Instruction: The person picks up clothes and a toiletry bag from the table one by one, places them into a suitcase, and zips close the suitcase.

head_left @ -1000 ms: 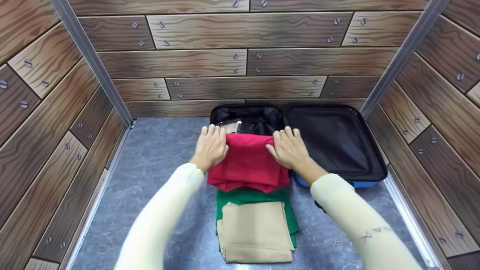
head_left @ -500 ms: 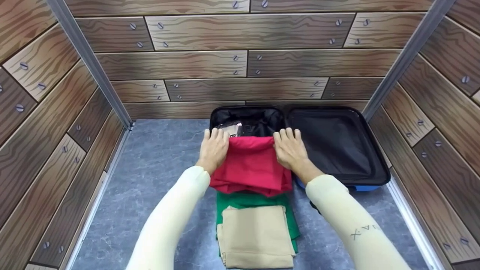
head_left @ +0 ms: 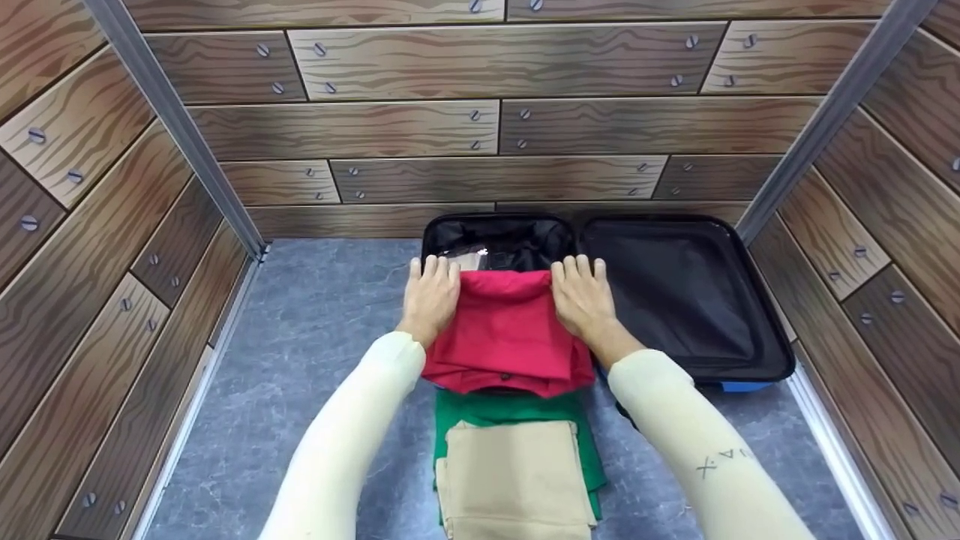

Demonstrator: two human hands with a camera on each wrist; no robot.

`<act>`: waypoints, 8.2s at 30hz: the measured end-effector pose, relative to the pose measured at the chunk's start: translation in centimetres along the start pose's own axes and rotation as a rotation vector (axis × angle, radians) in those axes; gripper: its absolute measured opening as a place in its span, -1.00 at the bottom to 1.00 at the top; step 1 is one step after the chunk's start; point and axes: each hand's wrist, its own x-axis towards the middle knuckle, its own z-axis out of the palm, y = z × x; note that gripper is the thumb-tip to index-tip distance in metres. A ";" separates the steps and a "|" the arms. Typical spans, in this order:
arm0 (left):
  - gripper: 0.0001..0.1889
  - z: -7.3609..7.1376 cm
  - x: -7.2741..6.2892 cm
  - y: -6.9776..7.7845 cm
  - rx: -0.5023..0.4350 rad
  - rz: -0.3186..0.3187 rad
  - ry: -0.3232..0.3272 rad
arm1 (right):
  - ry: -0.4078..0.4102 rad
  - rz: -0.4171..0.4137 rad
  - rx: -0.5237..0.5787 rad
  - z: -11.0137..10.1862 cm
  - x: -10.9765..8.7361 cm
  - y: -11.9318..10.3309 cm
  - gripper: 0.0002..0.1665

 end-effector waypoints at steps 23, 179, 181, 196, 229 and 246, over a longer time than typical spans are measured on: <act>-0.30 1.3 -1.7 1.0 -0.169 -0.119 -0.226 | 0.014 0.128 0.187 1.6 -1.7 -2.3 -0.41; -0.22 4.8 -6.2 4.0 -0.210 0.191 -0.362 | -0.110 0.121 0.476 6.2 -6.9 -3.7 -0.32; -0.14 4.8 -6.1 4.0 -0.207 0.152 -0.457 | -0.183 0.214 0.496 6.1 -6.9 -4.1 -0.27; -0.64 6.4 -16.1 5.7 -0.378 -0.023 0.332 | 0.522 -0.072 0.422 9.5 -15.1 -4.6 -0.77; -0.39 10.1 -22.1 9.7 -0.338 -0.063 -0.253 | -0.032 0.188 0.404 13.0 -21.5 -8.5 -0.21; -0.71 9.3 -20.5 8.8 -0.276 0.080 -0.157 | 0.018 0.027 0.297 12.4 -19.9 -5.9 -0.56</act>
